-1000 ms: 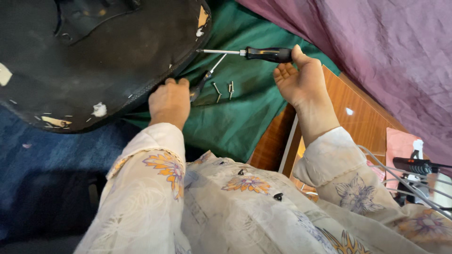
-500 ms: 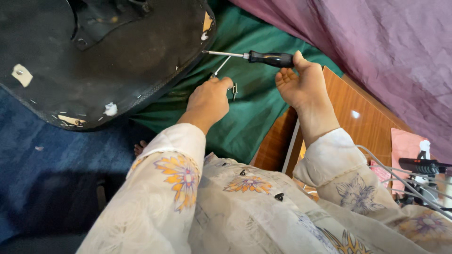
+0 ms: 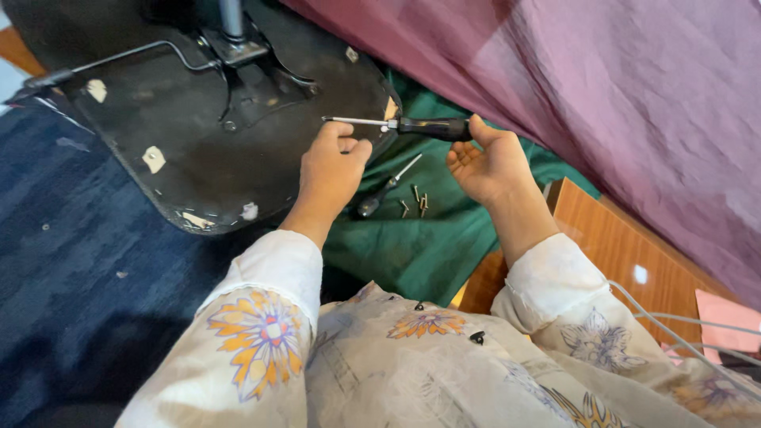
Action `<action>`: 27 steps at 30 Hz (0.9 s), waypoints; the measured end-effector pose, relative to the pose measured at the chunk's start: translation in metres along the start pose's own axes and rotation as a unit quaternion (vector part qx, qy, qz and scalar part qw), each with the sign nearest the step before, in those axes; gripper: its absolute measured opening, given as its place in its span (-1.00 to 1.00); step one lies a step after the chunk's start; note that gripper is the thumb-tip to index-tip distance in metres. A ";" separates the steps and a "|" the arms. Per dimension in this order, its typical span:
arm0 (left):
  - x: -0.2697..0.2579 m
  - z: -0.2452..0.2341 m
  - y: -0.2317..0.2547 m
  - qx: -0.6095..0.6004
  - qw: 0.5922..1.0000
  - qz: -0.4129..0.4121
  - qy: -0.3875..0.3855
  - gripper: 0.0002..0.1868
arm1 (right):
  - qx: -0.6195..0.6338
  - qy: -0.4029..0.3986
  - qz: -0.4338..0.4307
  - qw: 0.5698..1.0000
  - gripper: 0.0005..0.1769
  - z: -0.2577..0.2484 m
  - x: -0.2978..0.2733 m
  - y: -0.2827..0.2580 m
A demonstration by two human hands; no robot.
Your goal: The person uses a screwdriver to remove screws from the underside of a black chair seat. They then flip the seat over and continue to remove additional screws from the top surface. The person is working on a chair placed on a green cloth on the floor.
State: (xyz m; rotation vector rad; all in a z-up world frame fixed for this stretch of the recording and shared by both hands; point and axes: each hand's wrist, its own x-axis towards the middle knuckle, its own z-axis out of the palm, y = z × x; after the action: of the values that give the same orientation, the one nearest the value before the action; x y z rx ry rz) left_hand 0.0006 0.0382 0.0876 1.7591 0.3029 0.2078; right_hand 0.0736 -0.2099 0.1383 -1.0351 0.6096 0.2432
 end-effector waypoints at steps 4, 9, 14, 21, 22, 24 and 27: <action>0.004 -0.017 0.015 -0.223 0.953 -0.203 0.008 -0.54 | -0.106 -0.131 0.001 0.986 -0.74 0.018 -0.011 0.004; 0.006 -0.034 0.010 -0.332 0.917 -0.218 0.027 -0.67 | -0.298 -0.248 0.052 0.920 -0.58 0.039 -0.036 0.022; 0.003 -0.035 -0.002 -0.346 0.903 -0.242 0.074 -0.83 | -0.404 -0.312 0.070 0.857 -0.53 0.058 -0.056 0.043; 0.003 -0.044 -0.009 -0.322 0.917 -0.211 0.101 -0.89 | -0.427 -0.282 0.070 0.856 -0.63 0.085 -0.065 0.057; 0.003 -0.045 -0.007 -0.324 0.918 -0.203 0.103 -0.89 | -0.423 -0.291 0.069 0.855 -0.64 0.088 -0.066 0.059; 0.003 -0.050 -0.003 -0.328 0.920 -0.190 0.103 -0.89 | -0.415 -0.305 0.067 0.855 -0.65 0.094 -0.066 0.062; 0.010 -0.068 0.010 -0.398 0.900 -0.128 0.119 -0.77 | -0.350 -0.309 0.054 0.883 -0.66 0.103 -0.060 0.058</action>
State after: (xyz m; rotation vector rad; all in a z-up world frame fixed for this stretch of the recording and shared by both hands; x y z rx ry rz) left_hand -0.0094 0.1025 0.1110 0.8682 0.5358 0.3051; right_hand 0.0345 -0.0860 0.1684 -1.5182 -0.0323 0.9031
